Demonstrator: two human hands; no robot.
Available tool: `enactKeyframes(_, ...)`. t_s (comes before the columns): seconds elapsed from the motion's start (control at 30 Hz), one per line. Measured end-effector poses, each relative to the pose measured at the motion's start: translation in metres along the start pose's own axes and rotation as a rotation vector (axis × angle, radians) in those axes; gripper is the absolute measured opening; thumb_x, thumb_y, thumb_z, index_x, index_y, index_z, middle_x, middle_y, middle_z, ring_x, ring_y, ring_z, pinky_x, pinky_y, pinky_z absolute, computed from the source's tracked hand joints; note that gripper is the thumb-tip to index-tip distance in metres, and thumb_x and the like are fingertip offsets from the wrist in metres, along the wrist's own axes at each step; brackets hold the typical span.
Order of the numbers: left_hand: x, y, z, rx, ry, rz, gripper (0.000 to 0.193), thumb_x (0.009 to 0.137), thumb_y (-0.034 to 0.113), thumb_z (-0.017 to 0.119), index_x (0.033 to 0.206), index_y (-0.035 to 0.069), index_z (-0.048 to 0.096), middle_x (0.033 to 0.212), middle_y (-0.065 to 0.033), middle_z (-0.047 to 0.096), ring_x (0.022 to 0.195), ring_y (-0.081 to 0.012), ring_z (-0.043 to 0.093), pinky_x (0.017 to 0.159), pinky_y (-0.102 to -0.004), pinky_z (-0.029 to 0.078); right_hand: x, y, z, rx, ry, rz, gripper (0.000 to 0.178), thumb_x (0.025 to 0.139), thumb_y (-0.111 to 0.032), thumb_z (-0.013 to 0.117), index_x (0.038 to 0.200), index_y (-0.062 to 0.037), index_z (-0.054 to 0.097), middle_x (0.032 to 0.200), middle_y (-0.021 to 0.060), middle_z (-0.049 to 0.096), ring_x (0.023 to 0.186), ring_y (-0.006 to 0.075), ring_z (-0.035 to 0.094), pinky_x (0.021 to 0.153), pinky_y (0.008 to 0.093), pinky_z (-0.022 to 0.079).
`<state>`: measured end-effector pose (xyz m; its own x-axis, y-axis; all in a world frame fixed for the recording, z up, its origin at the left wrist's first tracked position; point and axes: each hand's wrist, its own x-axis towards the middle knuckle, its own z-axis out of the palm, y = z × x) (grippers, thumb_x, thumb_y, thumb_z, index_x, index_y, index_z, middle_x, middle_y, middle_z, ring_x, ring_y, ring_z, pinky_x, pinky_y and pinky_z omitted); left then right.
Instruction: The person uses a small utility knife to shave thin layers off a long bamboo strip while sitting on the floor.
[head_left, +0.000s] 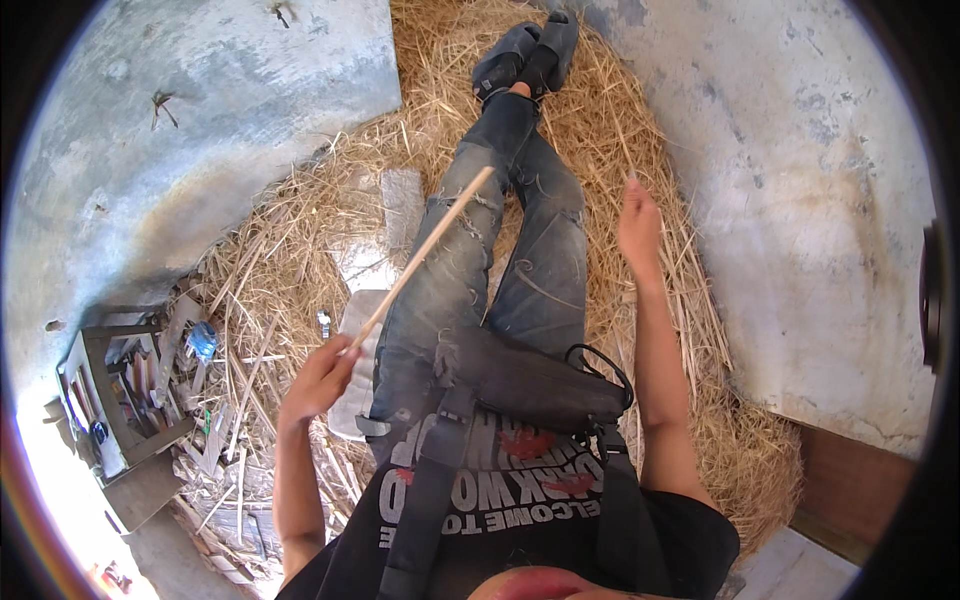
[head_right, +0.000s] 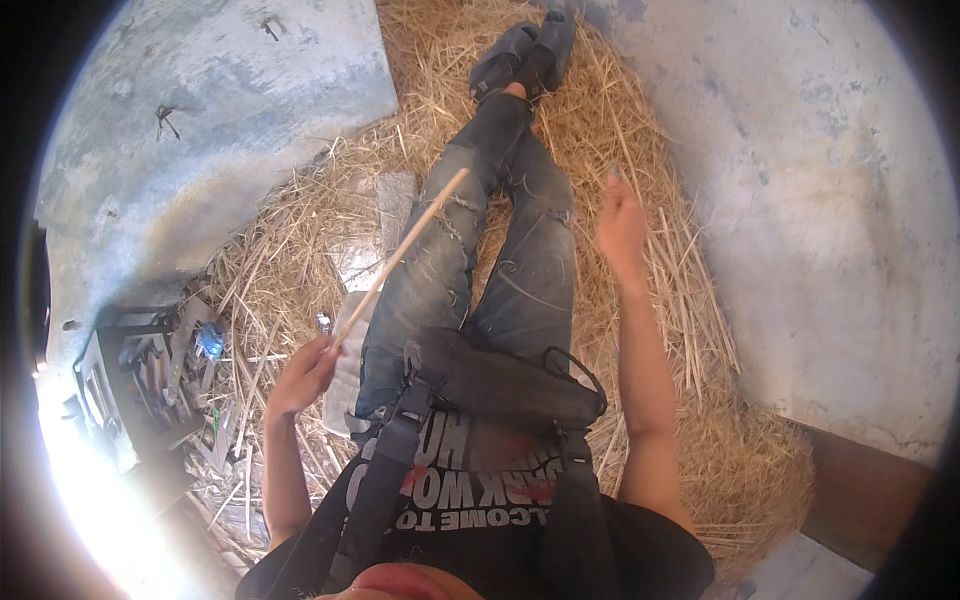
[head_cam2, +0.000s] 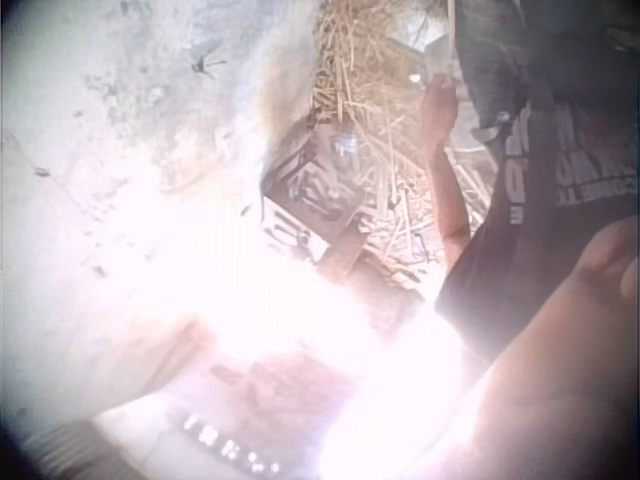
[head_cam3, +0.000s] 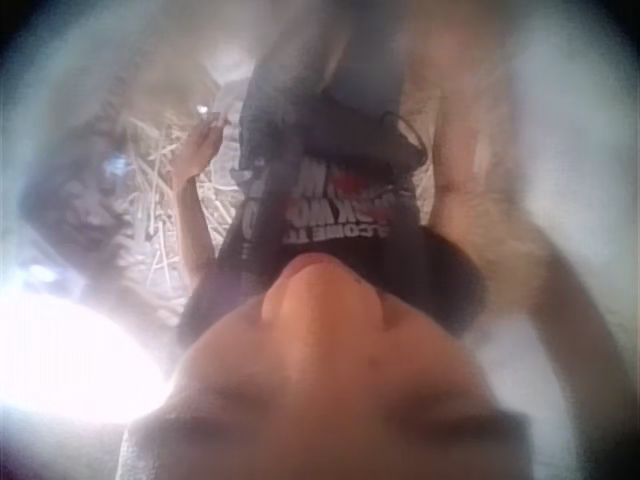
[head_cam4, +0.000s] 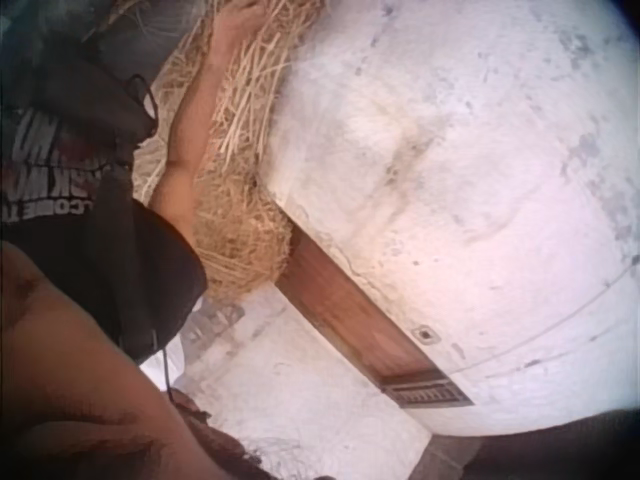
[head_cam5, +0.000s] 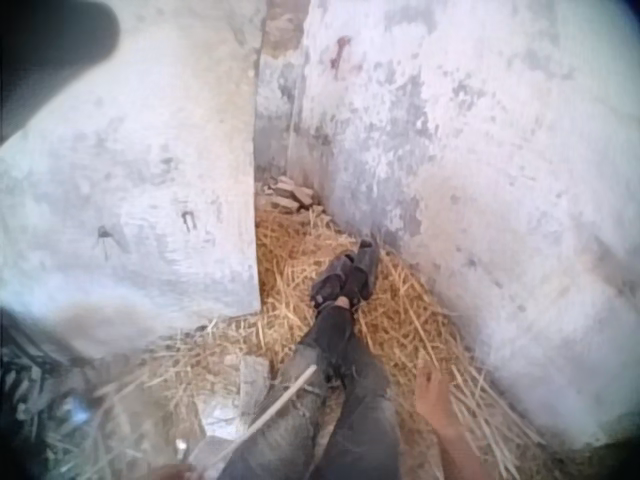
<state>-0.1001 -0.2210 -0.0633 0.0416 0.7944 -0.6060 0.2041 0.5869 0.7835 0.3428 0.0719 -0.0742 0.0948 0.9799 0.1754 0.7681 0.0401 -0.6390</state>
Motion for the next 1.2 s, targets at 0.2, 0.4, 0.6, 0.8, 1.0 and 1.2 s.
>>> enactKeyframes(0.2, 0.068, 0.034, 0.045, 0.225, 0.068, 0.277, 0.034, 0.112, 0.031, 0.045, 0.105, 0.003, 0.064, 0.068, -0.0070, 0.054, 0.066, -0.0189, 0.057, 0.064, -0.0366, 0.045, -0.084, -0.086, 0.060, 0.220, -0.424, -0.237, 0.050, 0.108, -0.046, 0.049, 0.097, 0.0005, 0.065, 0.079, 0.0277, 0.066, 0.079, 0.0501, 0.066, 0.069, 0.0549, 0.050)
enactKeyframes(0.4, 0.095, 0.044, 0.065, 0.391, 0.152, 0.311, 0.033, 0.109, 0.028, 0.046, 0.101, 0.001, 0.064, 0.070, -0.0174, 0.057, 0.069, -0.0295, 0.059, 0.067, -0.0426, 0.045, -0.135, -0.084, 0.109, 0.057, -0.693, -0.310, 0.058, 0.106, -0.055, 0.047, 0.094, -0.0001, 0.061, 0.074, 0.0286, 0.066, 0.075, 0.0521, 0.066, 0.068, 0.0598, 0.051)
enactKeyframes(0.6, 0.097, 0.038, 0.069, 0.392, 0.189, 0.294, 0.034, 0.109, 0.029, 0.046, 0.101, 0.001, 0.064, 0.071, -0.0184, 0.058, 0.070, -0.0330, 0.062, 0.069, -0.0451, 0.046, -0.151, -0.086, 0.127, -0.002, -0.697, -0.352, 0.061, 0.106, -0.058, 0.045, 0.096, 0.0002, 0.061, 0.072, 0.0288, 0.067, 0.072, 0.0523, 0.067, 0.066, 0.0608, 0.052)
enactKeyframes(0.8, 0.060, 0.012, 0.043, 0.395, 0.130, 0.295, 0.034, 0.110, 0.029, 0.046, 0.103, 0.001, 0.063, 0.076, -0.0194, 0.063, 0.074, -0.0374, 0.062, 0.071, -0.0442, 0.048, -0.128, -0.083, 0.128, -0.054, -0.609, -0.203, 0.065, 0.106, -0.059, 0.041, 0.096, 0.0011, 0.062, 0.080, 0.0293, 0.069, 0.079, 0.0521, 0.068, 0.071, 0.0609, 0.053)
enactKeyframes(1.0, -0.034, -0.004, -0.015, 0.292, -0.050, -0.004, 0.033, 0.111, 0.031, 0.048, 0.100, 0.005, 0.066, 0.063, -0.0006, 0.048, 0.059, -0.0111, 0.045, 0.059, -0.0313, 0.040, -0.055, -0.020, 0.129, -0.019, -0.324, -0.073, 0.064, 0.109, -0.054, 0.040, 0.096, 0.0037, 0.063, 0.079, 0.0303, 0.067, 0.082, 0.0521, 0.067, 0.074, 0.0599, 0.053)
enactKeyframes(1.2, -0.026, -0.019, -0.005, 0.213, 0.079, 0.008, 0.037, 0.112, 0.031, 0.045, 0.096, 0.004, 0.065, 0.061, 0.0003, 0.047, 0.058, -0.0108, 0.048, 0.058, -0.0322, 0.041, -0.021, -0.033, 0.084, 0.085, -0.225, -0.022, 0.060, 0.109, -0.050, 0.045, 0.091, 0.0030, 0.064, 0.082, 0.0285, 0.069, 0.084, 0.0526, 0.066, 0.073, 0.0524, 0.051)
